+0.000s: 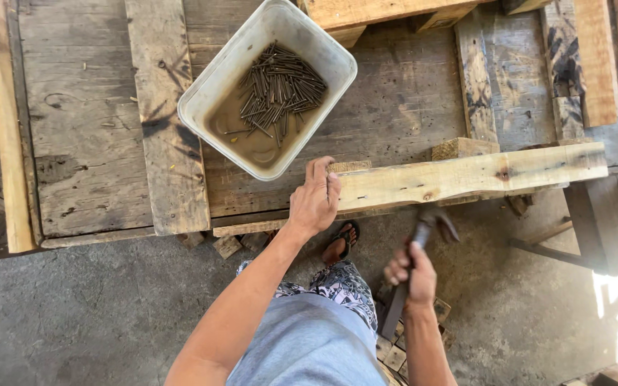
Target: The person positions a wooden plank on a workbench, takes nails from a plastic tub, and hammers nails into the plank with a claw hammer, repositioning the plank and reaching for more nails as they work.
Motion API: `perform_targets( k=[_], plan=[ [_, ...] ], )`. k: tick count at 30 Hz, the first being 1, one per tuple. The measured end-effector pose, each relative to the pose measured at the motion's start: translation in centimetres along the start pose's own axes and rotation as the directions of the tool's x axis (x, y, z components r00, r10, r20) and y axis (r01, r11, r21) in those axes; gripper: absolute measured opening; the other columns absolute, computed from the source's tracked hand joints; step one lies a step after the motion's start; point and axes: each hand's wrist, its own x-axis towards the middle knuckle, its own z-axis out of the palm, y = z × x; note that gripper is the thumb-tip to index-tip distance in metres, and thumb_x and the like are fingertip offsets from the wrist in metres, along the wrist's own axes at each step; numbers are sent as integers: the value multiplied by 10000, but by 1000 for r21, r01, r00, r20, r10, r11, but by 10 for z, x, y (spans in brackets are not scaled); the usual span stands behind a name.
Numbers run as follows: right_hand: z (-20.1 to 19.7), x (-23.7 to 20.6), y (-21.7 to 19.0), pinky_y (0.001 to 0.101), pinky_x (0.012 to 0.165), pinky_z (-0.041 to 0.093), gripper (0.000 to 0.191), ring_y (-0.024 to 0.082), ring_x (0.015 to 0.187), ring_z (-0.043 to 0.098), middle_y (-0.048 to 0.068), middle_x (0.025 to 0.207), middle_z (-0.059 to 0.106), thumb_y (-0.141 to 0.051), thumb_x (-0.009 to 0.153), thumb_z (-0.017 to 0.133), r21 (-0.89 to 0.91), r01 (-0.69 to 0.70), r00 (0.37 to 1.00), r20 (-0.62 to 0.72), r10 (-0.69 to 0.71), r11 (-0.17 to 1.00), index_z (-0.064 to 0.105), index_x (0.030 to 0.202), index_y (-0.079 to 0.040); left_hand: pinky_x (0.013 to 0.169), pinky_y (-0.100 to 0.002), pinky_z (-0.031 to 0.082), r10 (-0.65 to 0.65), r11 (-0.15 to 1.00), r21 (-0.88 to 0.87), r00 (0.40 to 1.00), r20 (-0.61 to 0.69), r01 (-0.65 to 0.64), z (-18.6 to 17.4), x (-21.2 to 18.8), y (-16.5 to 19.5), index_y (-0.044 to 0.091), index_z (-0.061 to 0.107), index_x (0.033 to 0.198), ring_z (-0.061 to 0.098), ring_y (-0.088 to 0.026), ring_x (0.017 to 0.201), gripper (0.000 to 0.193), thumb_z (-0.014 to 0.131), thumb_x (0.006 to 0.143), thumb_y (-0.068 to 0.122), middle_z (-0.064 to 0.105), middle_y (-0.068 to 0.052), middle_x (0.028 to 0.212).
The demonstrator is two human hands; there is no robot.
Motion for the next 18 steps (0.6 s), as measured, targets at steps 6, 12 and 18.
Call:
perform_targets(
  k=[6, 12, 18],
  plan=[
    [23, -1, 12, 267, 436, 380, 158, 87, 487, 407, -17, 691, 447, -249, 1092, 499, -232, -17, 969, -244, -41, 973, 457, 1018, -116, 712, -533, 598, -155, 988, 39, 983, 99, 151, -7, 3, -1, 161, 386, 1370, 711, -426, 826, 358, 356, 1060, 339, 499, -146, 1414],
    [32, -9, 19, 264, 380, 352, 186, 90, 424, 379, -4, 646, 424, -241, 1039, 495, -177, -156, 981, 88, 173, 972, 531, 1138, -87, 760, -563, 557, 19, 998, 56, 1000, -12, -19, -11, -1, 0, 153, 396, 1371, 697, -455, 832, 350, 404, 1054, 300, 498, -168, 1422],
    [13, -3, 22, 265, 393, 350, 221, 80, 439, 380, -17, 662, 424, -253, 1046, 502, -153, -129, 986, 83, 143, 980, 560, 1181, -89, 957, -462, 521, 11, 984, -176, 991, 132, 13, -31, 14, -18, 106, 559, 1321, 681, -340, 1104, 461, 583, 972, 406, 637, -144, 1295]
  ],
)
